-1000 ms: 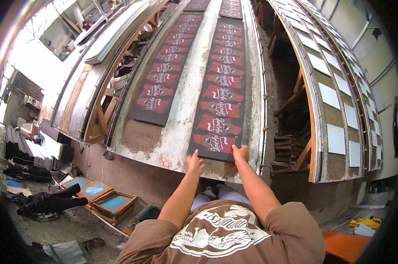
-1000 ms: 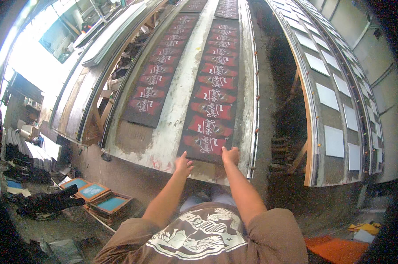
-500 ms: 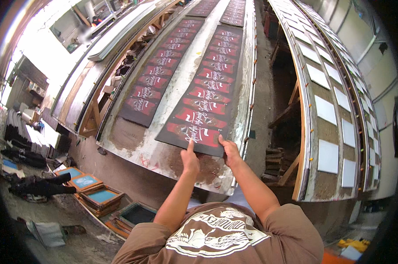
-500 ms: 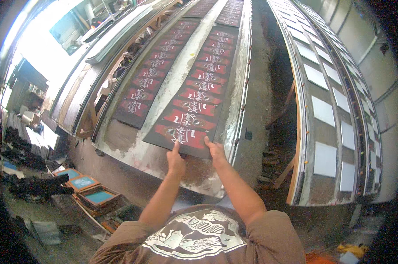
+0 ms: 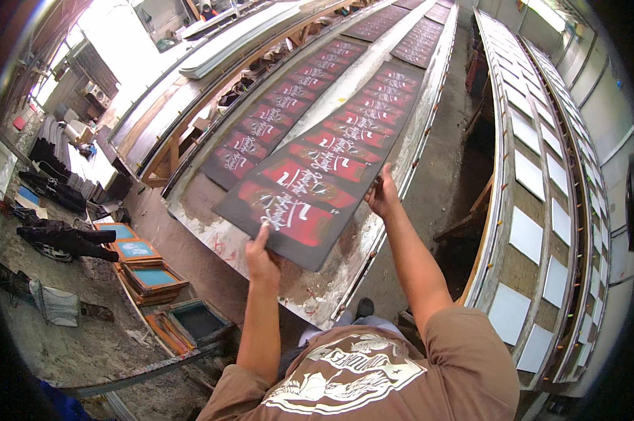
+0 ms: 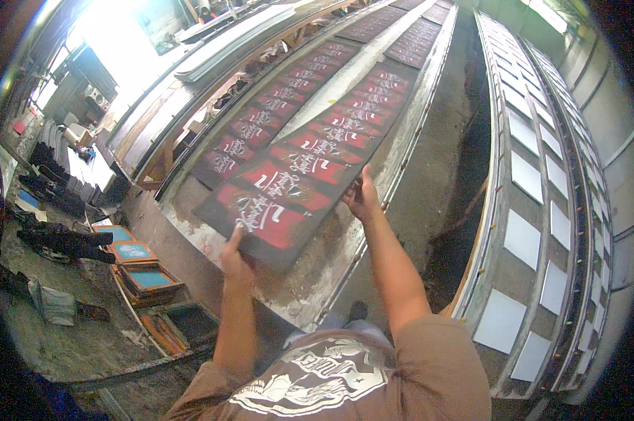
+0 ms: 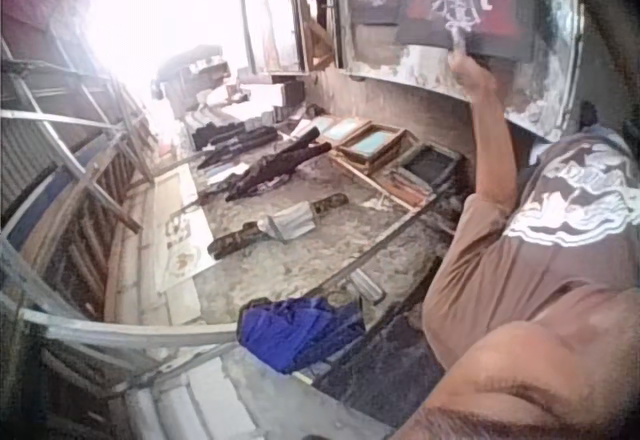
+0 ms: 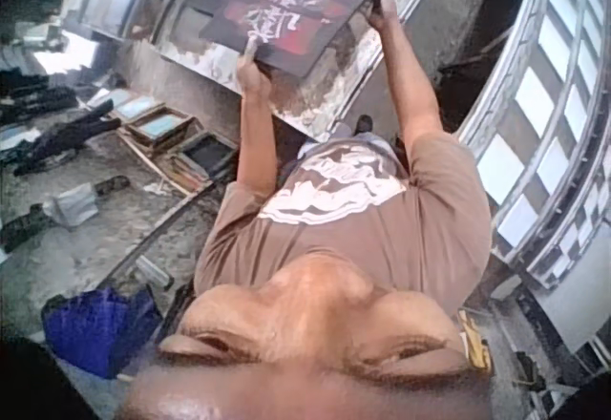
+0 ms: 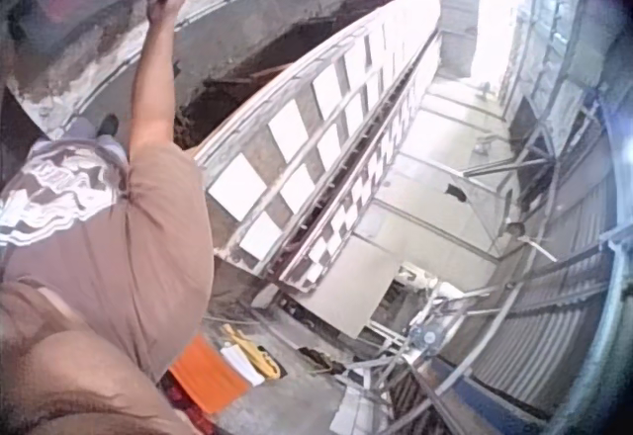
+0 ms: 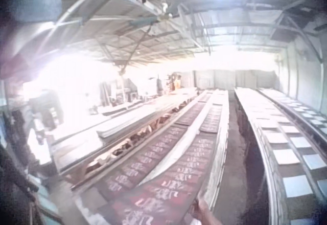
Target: The person places white rectangular sheets into wooden frames on a long drying rack. They then pick up a large printed sheet with a red and black pattern, carry it to a table, and place it on top of a stack of similar printed sheets.
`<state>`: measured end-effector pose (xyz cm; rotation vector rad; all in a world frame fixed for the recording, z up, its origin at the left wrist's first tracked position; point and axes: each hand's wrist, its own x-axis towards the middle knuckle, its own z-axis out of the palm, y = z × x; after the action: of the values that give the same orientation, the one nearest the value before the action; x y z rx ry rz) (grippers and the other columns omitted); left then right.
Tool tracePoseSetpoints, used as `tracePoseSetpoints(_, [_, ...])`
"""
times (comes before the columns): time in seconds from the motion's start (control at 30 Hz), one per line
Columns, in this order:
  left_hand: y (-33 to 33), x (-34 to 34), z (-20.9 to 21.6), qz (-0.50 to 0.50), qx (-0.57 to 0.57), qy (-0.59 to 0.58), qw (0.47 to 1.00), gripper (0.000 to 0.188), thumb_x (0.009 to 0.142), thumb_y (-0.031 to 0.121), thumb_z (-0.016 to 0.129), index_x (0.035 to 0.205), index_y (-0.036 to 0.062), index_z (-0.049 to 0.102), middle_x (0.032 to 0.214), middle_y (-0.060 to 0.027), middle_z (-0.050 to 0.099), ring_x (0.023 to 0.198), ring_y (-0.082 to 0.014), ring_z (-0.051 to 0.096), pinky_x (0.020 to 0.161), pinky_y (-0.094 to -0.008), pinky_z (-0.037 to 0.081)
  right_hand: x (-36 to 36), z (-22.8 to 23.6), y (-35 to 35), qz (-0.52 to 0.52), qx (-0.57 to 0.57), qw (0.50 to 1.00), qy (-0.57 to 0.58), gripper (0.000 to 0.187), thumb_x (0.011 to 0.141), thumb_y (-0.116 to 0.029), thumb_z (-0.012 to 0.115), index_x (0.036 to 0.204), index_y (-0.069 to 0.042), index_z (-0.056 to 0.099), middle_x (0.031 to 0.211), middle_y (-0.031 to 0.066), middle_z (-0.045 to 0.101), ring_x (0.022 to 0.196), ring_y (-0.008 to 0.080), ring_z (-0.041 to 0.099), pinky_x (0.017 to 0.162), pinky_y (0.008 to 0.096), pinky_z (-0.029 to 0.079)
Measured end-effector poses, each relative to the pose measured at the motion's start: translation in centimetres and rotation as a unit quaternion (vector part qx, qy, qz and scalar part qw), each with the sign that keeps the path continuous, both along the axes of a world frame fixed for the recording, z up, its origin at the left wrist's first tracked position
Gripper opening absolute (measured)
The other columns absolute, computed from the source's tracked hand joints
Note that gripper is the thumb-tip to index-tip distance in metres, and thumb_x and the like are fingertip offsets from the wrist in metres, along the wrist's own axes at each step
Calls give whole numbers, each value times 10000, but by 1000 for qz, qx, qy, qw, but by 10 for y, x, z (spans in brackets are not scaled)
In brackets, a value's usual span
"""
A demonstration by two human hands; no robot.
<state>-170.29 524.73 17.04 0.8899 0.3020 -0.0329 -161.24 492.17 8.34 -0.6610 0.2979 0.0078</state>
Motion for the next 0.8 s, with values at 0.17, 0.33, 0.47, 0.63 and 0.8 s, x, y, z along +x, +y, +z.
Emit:
tracePoseSetpoints(0.17, [51,10,16,6,-10,-7,1000,559,1001,429,585,1370,14,521,1301,-114,628,1170,-271,631,975,-439,525,48,3,5,-9,-89,992,88,278,1041,-295,489,1151,-55,577,1026,96,675,883,259,683,891,463,554])
tracePoseSetpoints(0.33, [7,-27,30,48,-143,-48,987,924,893,723,543,1542,103,324,1544,-112,414,1392,-324,420,1115,-552,370,52,-3,41,-52,-144,986,69,138,965,-87,553,1100,-68,570,987,82,680,841,243,688,762,422,583])
tracePoseSetpoints(0.47, [-39,-20,-30,174,-238,-266,918,1134,785,878,474,1583,104,248,1635,-111,289,1488,-353,262,1213,-597,191,52,-10,52,-61,-120,988,69,148,957,-76,557,1105,-71,560,1015,68,665,839,212,680,706,382,582])
tracePoseSetpoints(0.63, [-135,12,-86,207,73,-178,959,1043,827,721,658,1569,97,272,1588,-133,338,1431,-311,380,1174,-540,301,49,0,50,4,-117,990,83,231,961,-47,551,1184,-72,495,1025,67,643,852,200,656,705,373,585])
tracePoseSetpoints(0.8, [-191,83,-86,261,-92,61,959,658,964,478,646,1468,110,437,1386,-109,543,1241,-292,564,1072,-536,432,30,-22,17,179,-151,969,72,434,957,-194,694,1285,-78,435,1054,89,648,838,213,674,702,373,591])
